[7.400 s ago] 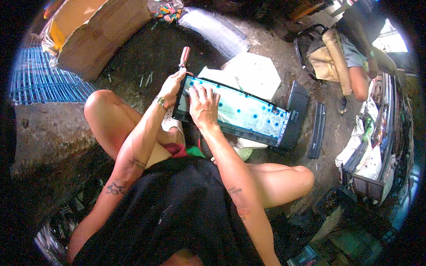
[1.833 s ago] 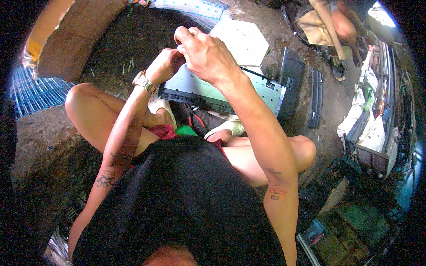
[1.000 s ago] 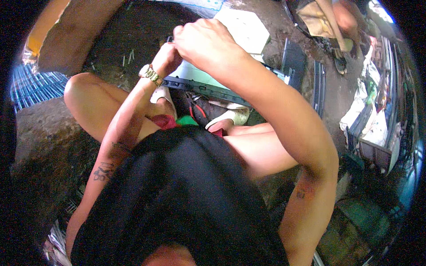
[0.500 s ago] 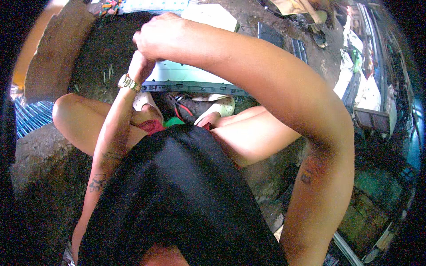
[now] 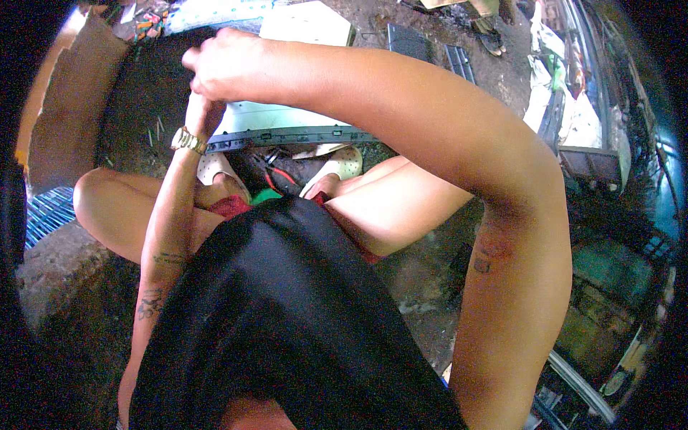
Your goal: The person sits on the floor and uses a screwdriver to remove screws from a keyboard. They flip the keyboard over, remove the back cover, and continue unscrewing internal components. The person then removes the keyboard keys and places them aside.
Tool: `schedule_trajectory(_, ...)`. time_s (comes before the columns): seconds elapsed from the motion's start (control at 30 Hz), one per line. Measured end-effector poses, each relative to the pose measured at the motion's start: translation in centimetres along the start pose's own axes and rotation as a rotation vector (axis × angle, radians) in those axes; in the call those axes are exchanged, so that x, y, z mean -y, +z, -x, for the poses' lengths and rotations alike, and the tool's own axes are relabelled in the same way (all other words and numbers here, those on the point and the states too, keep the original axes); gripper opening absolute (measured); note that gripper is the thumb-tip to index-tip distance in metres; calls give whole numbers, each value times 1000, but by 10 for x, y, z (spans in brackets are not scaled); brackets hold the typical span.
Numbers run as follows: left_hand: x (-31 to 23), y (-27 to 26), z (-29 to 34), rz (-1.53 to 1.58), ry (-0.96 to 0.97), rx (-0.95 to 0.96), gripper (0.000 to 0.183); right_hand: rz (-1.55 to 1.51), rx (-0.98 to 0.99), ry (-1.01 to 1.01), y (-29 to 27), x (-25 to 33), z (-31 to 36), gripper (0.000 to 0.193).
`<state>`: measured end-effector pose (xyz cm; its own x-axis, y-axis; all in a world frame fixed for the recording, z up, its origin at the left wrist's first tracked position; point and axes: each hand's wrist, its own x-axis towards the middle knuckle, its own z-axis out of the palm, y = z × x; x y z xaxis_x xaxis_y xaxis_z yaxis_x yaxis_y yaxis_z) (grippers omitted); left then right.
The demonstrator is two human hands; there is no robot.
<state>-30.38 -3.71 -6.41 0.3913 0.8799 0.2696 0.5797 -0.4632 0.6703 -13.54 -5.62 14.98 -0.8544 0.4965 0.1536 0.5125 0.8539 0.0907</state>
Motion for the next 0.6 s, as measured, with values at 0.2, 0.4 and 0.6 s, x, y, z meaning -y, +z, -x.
schedule_trajectory(0.2,-8,3,4,-41,72,-55,20,-95,217,130,0,10,2,26)
schedule_trajectory(0.4,-24,3,15,1056,-885,-124,25,-153,82,335,24,21,6,19)
schedule_trajectory(0.6,-15,10,-4,692,-472,-21,20,-309,54,503,31,19,5,21)
